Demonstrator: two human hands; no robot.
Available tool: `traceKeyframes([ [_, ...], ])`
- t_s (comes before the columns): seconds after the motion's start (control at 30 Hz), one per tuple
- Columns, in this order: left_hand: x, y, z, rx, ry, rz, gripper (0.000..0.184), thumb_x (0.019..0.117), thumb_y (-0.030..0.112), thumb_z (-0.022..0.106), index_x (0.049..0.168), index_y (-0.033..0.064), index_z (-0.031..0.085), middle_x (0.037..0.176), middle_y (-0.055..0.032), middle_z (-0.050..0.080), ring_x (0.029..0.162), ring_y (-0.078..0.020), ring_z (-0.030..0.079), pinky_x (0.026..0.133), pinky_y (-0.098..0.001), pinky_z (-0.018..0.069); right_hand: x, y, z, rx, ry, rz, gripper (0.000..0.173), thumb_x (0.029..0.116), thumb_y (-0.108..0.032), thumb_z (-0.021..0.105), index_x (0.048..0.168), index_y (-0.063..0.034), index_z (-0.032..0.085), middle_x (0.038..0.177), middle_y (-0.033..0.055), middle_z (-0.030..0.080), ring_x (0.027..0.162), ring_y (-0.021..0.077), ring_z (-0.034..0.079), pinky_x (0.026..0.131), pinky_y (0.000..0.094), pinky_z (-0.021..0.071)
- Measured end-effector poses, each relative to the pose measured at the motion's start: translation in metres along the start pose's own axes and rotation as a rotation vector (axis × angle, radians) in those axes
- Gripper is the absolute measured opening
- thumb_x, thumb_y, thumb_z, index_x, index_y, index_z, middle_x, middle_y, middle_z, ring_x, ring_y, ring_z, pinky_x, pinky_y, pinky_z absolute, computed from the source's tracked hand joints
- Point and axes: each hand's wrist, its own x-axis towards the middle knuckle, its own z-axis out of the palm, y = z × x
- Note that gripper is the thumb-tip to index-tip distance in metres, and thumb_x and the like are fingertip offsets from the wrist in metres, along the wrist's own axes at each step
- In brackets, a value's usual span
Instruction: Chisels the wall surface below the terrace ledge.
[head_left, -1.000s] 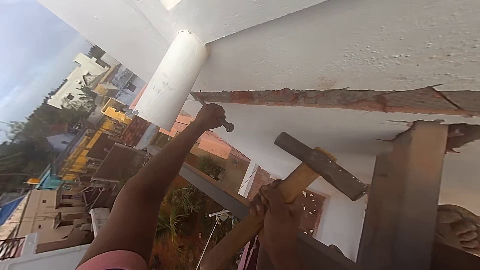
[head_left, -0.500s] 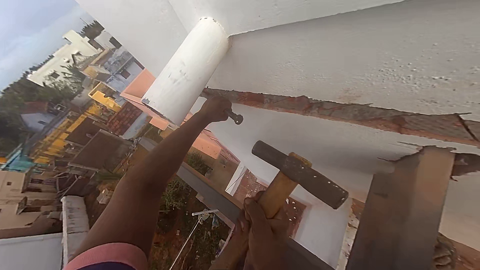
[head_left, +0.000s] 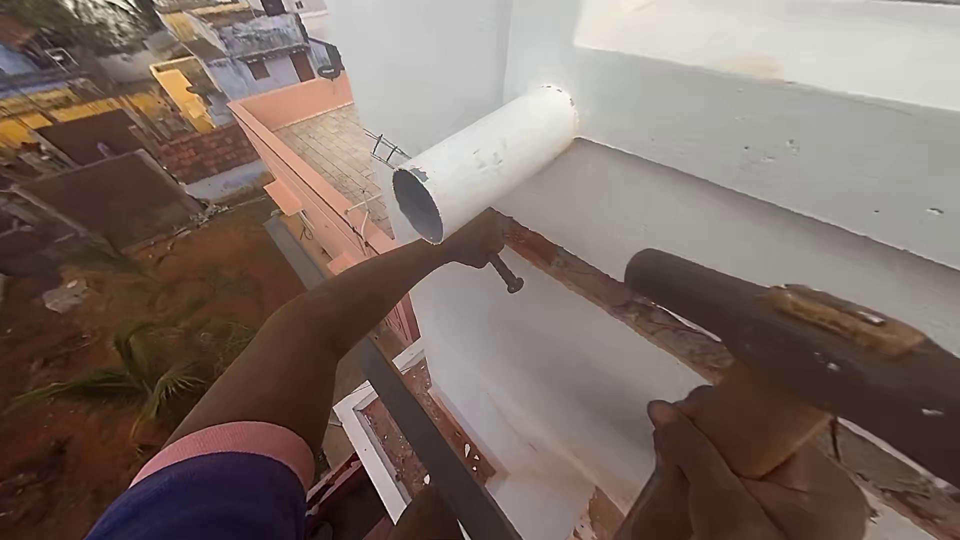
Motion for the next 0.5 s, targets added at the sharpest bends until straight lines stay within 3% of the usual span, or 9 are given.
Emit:
traceKeyframes([
  [0.07, 0.004, 0.006, -0.008, -0.016, -0.131, -0.111, 0.013, 0.092, -0.001, 0.063, 0.09, -0.0109, 0.071, 0.102, -0.0268, 0.072, 0.106, -0.0418, 0.067, 0.097, -0.0537, 0.0471, 0.013, 0.008, -0.002, -0.04, -0.021, -0.041, 0.014, 0.0899, -0.008, 0.069, 0.095, -0.0094, 0.056, 0.07, -0.013, 0.064, 0.054, 0.0003, 0.061, 0.049, 0.0223, 0.056],
  [0.17, 0.005, -0.002, 0.004, -0.062, 0.035, -0.055, 0.014, 0.0881, -0.003, 0.065, 0.095, -0.0124, 0.072, 0.101, -0.0277, 0.073, 0.104, -0.0392, 0.069, 0.097, -0.05, 0.0492, 0.017, 0.026, 0.013, 0.038, -0.03, -0.035, 0.014, 0.0892, -0.007, 0.068, 0.094, -0.0119, 0.056, 0.065, -0.0134, 0.063, 0.05, 0.0017, 0.06, 0.045, 0.0228, 0.0546],
  [0.27, 0.01, 0.01, -0.015, -0.163, -0.115, -0.258, 0.023, 0.0976, -0.002, 0.058, 0.112, -0.0153, 0.068, 0.116, -0.0307, 0.069, 0.117, -0.0372, 0.063, 0.107, -0.0465, 0.0411, 0.004, 0.045, 0.044, 0.285, -0.042, 0.025, 0.017, 0.0936, -0.004, 0.063, 0.089, -0.0198, 0.061, 0.061, -0.0116, 0.064, 0.048, 0.0026, 0.058, 0.046, 0.0225, 0.0527],
  [0.33, 0.002, -0.012, 0.013, -0.098, 0.106, -0.137, 0.02, 0.0938, 0.008, 0.064, 0.104, -0.0065, 0.073, 0.106, -0.0237, 0.073, 0.108, -0.0335, 0.068, 0.099, -0.048, 0.048, -0.006, 0.063, 0.062, 0.39, -0.026, 0.018, 0.016, 0.0956, -0.008, 0.064, 0.087, -0.0215, 0.066, 0.06, -0.0087, 0.063, 0.047, 0.0037, 0.058, 0.047, 0.0222, 0.0526],
  [0.37, -0.003, -0.012, 0.013, -0.042, 0.128, -0.12, 0.023, 0.0943, 0.013, 0.064, 0.108, -0.0011, 0.075, 0.11, -0.02, 0.073, 0.111, -0.0314, 0.068, 0.1, -0.0476, 0.0482, -0.01, 0.073, 0.069, 0.409, -0.012, 0.001, 0.013, 0.0957, -0.012, 0.066, 0.086, -0.0217, 0.068, 0.059, -0.0079, 0.062, 0.047, 0.004, 0.058, 0.047, 0.022, 0.053],
  [0.43, -0.013, 0.013, -0.021, 0.05, -0.12, -0.214, 0.031, 0.1022, 0.017, 0.06, 0.129, 0.0048, 0.07, 0.132, -0.0165, 0.068, 0.129, -0.031, 0.059, 0.111, -0.05, 0.0404, -0.015, 0.091, 0.08, 0.399, 0.011, -0.055, 0.01, 0.0943, -0.016, 0.069, 0.086, -0.0219, 0.07, 0.062, -0.0078, 0.065, 0.049, 0.0041, 0.06, 0.05, 0.0216, 0.0547],
  [0.47, -0.018, 0.012, -0.02, 0.083, -0.108, -0.18, 0.028, 0.1015, 0.016, 0.061, 0.124, 0.0045, 0.072, 0.128, -0.0166, 0.069, 0.126, -0.0324, 0.06, 0.108, -0.052, 0.0427, -0.016, 0.099, 0.082, 0.372, -0.002, -0.092, 0.008, 0.0947, -0.017, 0.07, 0.088, -0.0224, 0.07, 0.065, -0.0085, 0.066, 0.052, 0.0038, 0.061, 0.052, 0.0214, 0.0559],
  [0.5, -0.022, -0.001, -0.003, 0.106, 0.026, -0.084, 0.021, 0.097, 0.015, 0.066, 0.111, 0.0032, 0.076, 0.114, -0.017, 0.073, 0.115, -0.0335, 0.066, 0.1, -0.0537, 0.0479, -0.015, 0.104, 0.085, 0.354, -0.026, -0.118, 0.007, 0.0946, -0.018, 0.07, 0.09, -0.0234, 0.071, 0.068, -0.0091, 0.067, 0.055, 0.0038, 0.063, 0.055, 0.0216, 0.0574],
])
